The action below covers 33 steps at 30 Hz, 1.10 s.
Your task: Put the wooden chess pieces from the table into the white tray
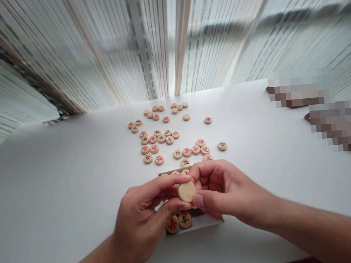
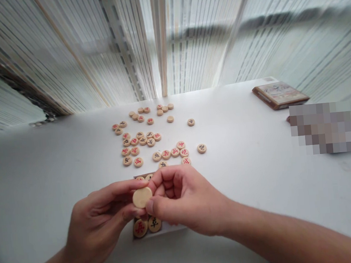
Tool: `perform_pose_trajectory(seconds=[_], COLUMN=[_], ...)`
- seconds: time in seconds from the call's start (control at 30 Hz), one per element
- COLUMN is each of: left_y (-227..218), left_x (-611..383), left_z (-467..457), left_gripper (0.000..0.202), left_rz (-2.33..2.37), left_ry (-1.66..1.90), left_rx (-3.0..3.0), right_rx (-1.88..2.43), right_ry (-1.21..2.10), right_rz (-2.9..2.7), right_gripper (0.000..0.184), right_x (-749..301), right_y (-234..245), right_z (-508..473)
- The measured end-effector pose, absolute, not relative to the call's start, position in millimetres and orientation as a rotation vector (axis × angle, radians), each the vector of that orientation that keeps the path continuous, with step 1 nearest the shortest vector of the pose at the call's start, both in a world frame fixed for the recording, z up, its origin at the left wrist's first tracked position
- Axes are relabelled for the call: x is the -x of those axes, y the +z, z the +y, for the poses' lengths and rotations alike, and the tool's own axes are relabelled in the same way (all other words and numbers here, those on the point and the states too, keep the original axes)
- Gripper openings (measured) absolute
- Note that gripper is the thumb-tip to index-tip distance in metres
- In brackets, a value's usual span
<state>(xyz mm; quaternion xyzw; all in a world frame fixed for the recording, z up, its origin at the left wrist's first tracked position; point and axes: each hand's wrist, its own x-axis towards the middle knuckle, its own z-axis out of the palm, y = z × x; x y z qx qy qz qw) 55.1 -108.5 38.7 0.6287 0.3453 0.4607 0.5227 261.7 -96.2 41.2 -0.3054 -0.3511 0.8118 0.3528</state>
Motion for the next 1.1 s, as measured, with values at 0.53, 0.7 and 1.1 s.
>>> perform_pose_trajectory(seconds=[0.53,0.7,1.1], left_y=[43.8,44.3,40.5], left_x=[-56.7,-55.7,-56.8], left_z=[-106.9,-108.2,-106.9], left_gripper=[0.047,0.049,0.026], left_rz=[0.835,0.807,0.899], left_ry=[1.112,1.089,1.115], left_rx=[-1.575,-1.589,-1.352], right_rx=[0.768,0.804,0.823], right_ry=[2.085,2.010,1.725], right_rz=[-0.914,-0.984,-1.180], right_gripper=[0.038,0.036,0.021], right_x=[-260.8,-260.0,-259.5], right_y=[41.5,44.8,45.2], right_z=[-99.0,-99.0,-98.5])
